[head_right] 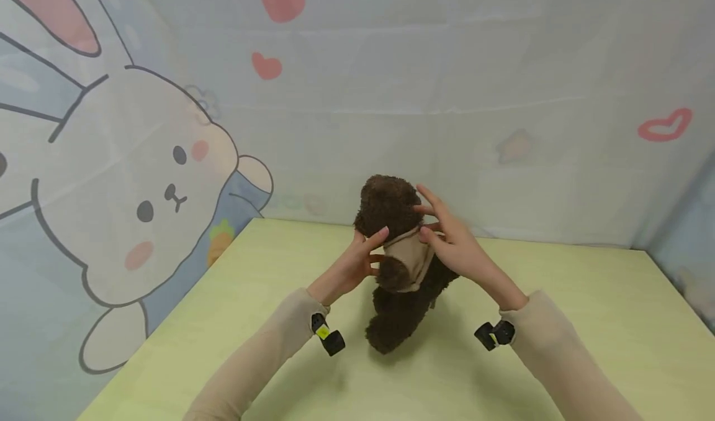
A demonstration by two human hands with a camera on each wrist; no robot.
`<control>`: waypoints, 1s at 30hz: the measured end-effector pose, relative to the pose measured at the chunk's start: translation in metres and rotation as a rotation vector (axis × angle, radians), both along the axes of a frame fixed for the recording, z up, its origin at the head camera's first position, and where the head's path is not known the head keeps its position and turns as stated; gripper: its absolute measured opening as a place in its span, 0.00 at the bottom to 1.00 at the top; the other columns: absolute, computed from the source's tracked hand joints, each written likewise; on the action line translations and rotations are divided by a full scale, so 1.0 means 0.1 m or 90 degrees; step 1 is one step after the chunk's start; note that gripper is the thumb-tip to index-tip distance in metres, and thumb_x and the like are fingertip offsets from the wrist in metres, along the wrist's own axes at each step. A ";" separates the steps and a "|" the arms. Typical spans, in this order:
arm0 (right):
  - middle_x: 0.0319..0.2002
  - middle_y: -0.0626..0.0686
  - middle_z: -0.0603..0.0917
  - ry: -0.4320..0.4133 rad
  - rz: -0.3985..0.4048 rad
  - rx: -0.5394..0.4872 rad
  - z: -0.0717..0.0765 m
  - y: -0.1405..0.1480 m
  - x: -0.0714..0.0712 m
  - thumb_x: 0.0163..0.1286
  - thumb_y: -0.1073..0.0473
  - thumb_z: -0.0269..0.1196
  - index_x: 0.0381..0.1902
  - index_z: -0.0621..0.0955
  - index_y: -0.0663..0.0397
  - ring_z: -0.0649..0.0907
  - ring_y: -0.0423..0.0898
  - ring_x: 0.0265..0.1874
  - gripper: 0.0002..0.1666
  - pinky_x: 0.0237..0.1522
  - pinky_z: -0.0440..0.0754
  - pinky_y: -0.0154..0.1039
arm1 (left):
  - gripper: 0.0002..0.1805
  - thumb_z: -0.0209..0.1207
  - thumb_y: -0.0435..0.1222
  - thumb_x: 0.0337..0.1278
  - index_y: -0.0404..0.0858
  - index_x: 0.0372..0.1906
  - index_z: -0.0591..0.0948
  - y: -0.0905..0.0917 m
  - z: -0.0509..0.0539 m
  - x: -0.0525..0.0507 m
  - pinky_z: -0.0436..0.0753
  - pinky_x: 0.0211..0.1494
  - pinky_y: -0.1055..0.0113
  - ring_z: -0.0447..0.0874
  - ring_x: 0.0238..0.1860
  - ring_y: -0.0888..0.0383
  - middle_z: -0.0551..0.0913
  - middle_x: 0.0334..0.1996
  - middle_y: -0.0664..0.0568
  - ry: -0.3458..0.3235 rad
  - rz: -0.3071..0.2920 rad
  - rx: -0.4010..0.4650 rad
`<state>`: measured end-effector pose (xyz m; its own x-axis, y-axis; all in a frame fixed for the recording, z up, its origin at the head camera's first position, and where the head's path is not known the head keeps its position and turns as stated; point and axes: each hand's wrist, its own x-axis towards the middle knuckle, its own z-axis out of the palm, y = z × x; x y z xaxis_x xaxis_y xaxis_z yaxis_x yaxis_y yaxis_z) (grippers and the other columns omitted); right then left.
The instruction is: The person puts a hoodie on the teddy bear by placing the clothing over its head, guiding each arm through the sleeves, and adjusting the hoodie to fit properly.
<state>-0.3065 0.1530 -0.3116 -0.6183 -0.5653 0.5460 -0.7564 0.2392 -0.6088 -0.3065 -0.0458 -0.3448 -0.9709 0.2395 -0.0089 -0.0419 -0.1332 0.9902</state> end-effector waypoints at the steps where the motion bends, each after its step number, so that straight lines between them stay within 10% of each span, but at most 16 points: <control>1: 0.61 0.67 0.64 0.035 0.008 0.015 -0.02 -0.02 0.00 0.67 0.72 0.46 0.70 0.47 0.52 0.77 0.61 0.48 0.37 0.39 0.80 0.34 | 0.52 0.57 0.47 0.52 0.54 0.67 0.29 -0.03 0.00 -0.02 0.65 0.61 0.45 0.57 0.65 0.42 0.38 0.70 0.47 0.011 0.000 -0.010; 7: 0.54 0.60 0.72 0.237 0.030 0.074 -0.17 -0.08 -0.06 0.55 0.82 0.53 0.51 0.70 0.62 0.77 0.53 0.49 0.26 0.44 0.78 0.42 | 0.64 0.64 0.37 0.45 0.52 0.65 0.20 -0.26 -0.06 -0.10 0.48 0.71 0.54 0.48 0.69 0.50 0.29 0.70 0.48 0.017 -0.007 -0.113; 12: 0.46 0.58 0.74 0.352 -0.024 0.025 -0.39 -0.03 -0.15 0.42 0.77 0.67 0.35 0.79 0.54 0.75 0.47 0.40 0.21 0.33 0.73 0.30 | 0.61 0.60 0.37 0.49 0.60 0.63 0.19 -0.46 -0.09 -0.13 0.39 0.71 0.49 0.40 0.70 0.44 0.20 0.68 0.49 -0.002 -0.017 -0.193; 15: 0.38 0.54 0.76 0.343 -0.021 -0.001 -0.47 -0.04 -0.15 0.40 0.75 0.69 0.36 0.80 0.53 0.73 0.43 0.33 0.23 0.28 0.69 0.29 | 0.57 0.56 0.36 0.55 0.60 0.62 0.18 -0.53 -0.03 -0.10 0.41 0.70 0.48 0.33 0.70 0.43 0.16 0.66 0.52 0.082 -0.053 -0.256; 19: 0.29 0.47 0.76 0.282 -0.001 -0.001 -0.52 -0.11 -0.12 0.47 0.73 0.66 0.38 0.79 0.52 0.69 0.39 0.27 0.20 0.26 0.69 0.30 | 0.51 0.49 0.31 0.60 0.50 0.64 0.18 -0.51 0.12 0.00 0.55 0.69 0.53 0.31 0.70 0.47 0.15 0.66 0.54 0.306 -0.172 -0.372; 22: 0.28 0.46 0.74 0.291 0.005 0.000 -0.51 -0.18 -0.08 0.47 0.74 0.66 0.34 0.78 0.51 0.68 0.39 0.27 0.17 0.28 0.69 0.31 | 0.43 0.45 0.27 0.60 0.43 0.68 0.29 -0.48 0.21 0.04 0.70 0.52 0.65 0.58 0.63 0.57 0.26 0.70 0.54 0.419 -0.274 -0.400; 26: 0.30 0.47 0.76 0.349 0.060 -0.016 -0.48 -0.24 -0.01 0.50 0.73 0.64 0.29 0.77 0.52 0.71 0.39 0.32 0.12 0.36 0.70 0.33 | 0.37 0.43 0.24 0.56 0.45 0.70 0.48 -0.47 0.25 0.04 0.64 0.34 0.71 0.65 0.42 0.67 0.48 0.71 0.56 0.385 -0.336 -0.367; 30: 0.29 0.46 0.76 0.392 0.106 -0.007 -0.47 -0.30 0.10 0.64 0.64 0.54 0.29 0.77 0.52 0.72 0.39 0.33 0.07 0.40 0.68 0.31 | 0.35 0.43 0.27 0.54 0.52 0.68 0.54 -0.48 0.23 0.03 0.67 0.46 0.67 0.56 0.64 0.65 0.51 0.69 0.61 0.283 -0.275 -0.343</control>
<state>-0.2968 0.1234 -0.3588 -0.0932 -0.6188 0.7800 -0.9951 0.0841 -0.0522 -0.3031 -0.0942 -0.3223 -0.7335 0.6662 0.1345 0.4312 0.3032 0.8498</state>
